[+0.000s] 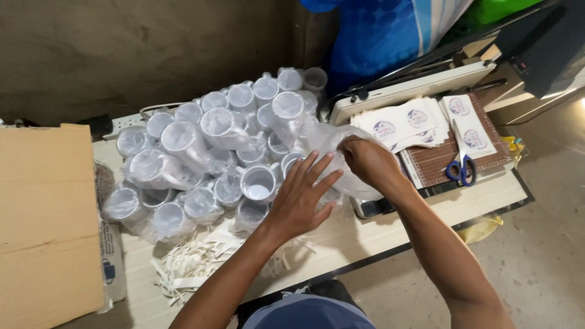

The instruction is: The person unwraps a large number of white cups from individual plastic bags by hand and places them on a table in a print shop.

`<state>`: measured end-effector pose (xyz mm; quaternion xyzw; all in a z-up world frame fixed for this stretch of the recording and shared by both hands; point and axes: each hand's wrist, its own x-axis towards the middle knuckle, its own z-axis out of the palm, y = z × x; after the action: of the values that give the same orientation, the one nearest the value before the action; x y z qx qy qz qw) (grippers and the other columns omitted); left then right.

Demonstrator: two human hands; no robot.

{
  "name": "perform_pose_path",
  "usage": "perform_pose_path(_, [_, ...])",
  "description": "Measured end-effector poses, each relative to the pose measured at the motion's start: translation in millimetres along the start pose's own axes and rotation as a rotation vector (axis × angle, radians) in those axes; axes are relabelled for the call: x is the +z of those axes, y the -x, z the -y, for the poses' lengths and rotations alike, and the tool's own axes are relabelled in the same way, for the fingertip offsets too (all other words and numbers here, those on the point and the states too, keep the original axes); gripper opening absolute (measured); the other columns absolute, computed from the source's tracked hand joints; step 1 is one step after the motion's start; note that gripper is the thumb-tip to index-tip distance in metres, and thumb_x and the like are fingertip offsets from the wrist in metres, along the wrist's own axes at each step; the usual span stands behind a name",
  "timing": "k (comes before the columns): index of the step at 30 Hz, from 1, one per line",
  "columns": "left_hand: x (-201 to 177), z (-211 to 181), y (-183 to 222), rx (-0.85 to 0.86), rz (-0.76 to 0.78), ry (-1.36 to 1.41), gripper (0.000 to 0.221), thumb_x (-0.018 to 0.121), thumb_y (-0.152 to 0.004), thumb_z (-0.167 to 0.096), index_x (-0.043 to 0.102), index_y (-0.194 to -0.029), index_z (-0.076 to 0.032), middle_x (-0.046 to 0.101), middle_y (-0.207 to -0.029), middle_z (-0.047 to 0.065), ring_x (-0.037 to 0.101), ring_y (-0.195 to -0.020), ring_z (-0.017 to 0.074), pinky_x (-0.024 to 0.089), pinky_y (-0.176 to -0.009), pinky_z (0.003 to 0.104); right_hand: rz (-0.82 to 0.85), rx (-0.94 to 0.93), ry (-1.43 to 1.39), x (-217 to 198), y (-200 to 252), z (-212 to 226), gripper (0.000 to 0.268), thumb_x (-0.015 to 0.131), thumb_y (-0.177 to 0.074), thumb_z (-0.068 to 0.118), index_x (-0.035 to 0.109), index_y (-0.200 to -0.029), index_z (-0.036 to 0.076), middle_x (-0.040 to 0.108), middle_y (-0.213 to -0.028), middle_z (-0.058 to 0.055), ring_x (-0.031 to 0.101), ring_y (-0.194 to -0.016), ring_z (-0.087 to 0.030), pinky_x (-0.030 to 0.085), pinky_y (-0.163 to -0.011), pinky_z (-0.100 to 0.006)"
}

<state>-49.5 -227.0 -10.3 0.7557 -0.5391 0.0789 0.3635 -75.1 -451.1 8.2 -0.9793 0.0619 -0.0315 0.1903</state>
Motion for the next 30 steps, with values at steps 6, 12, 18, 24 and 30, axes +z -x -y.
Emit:
perform_pose_path(6, [57,26,-17,-0.199,0.125,0.02,0.055,0.073,-0.087,-0.028,0.055,-0.133,-0.005,0.042,-0.152,0.026,0.03,-0.149,0.0408,0.024,-0.123,0.057,0.18,0.105,-0.504,-26,11,-36,0.021,0.057,-0.099,0.015,0.068,-0.113,0.002,0.076,-0.099,-0.013,0.078,-0.089,-0.023,0.063,-0.08,-0.036])
perform_pose_path(12, [43,26,-50,-0.494,0.114,0.176,0.047,0.058,-0.076,-0.008,0.052,-0.122,-0.004,0.053,-0.143,0.02,0.047,-0.142,0.0361,0.039,-0.12,0.049,0.244,-0.033,-1.028,-27,7,-70,0.017,0.054,-0.102,0.011,0.068,-0.107,0.002,0.077,-0.102,-0.014,0.075,-0.093,-0.021,0.062,-0.091,-0.039])
perform_pose_path(18, [79,70,-43,-0.411,-0.003,0.141,0.051,0.068,-0.077,-0.009,0.056,-0.127,-0.009,0.046,-0.157,0.022,0.039,-0.145,0.0416,0.03,-0.119,0.053,-0.305,0.035,-1.606,-15,-7,-76,0.015,0.048,-0.102,0.0,0.055,-0.114,0.002,0.067,-0.112,-0.013,0.069,-0.103,-0.023,0.059,-0.101,-0.043])
perform_pose_path(24, [23,9,-46,-0.321,-0.378,0.058,0.078,0.075,-0.086,-0.028,0.038,-0.152,-0.008,0.032,-0.161,0.023,0.03,-0.154,0.0413,0.028,-0.127,0.051,-0.23,-0.006,-1.651,-10,10,-35,0.019,0.048,-0.096,0.003,0.052,-0.114,0.003,0.067,-0.109,-0.01,0.07,-0.102,-0.019,0.059,-0.102,-0.038])
perform_pose_path(30, [-12,5,-19,-0.257,-0.538,0.561,0.1,0.07,-0.1,-0.05,0.012,-0.169,-0.008,0.033,-0.168,0.02,0.033,-0.159,0.0336,0.025,-0.133,0.047,0.061,-0.07,-1.609,36,18,-22,0.013,0.061,-0.111,0.014,0.054,-0.115,0.004,0.059,-0.092,-0.002,0.055,-0.075,-0.008,0.054,-0.072,-0.027])
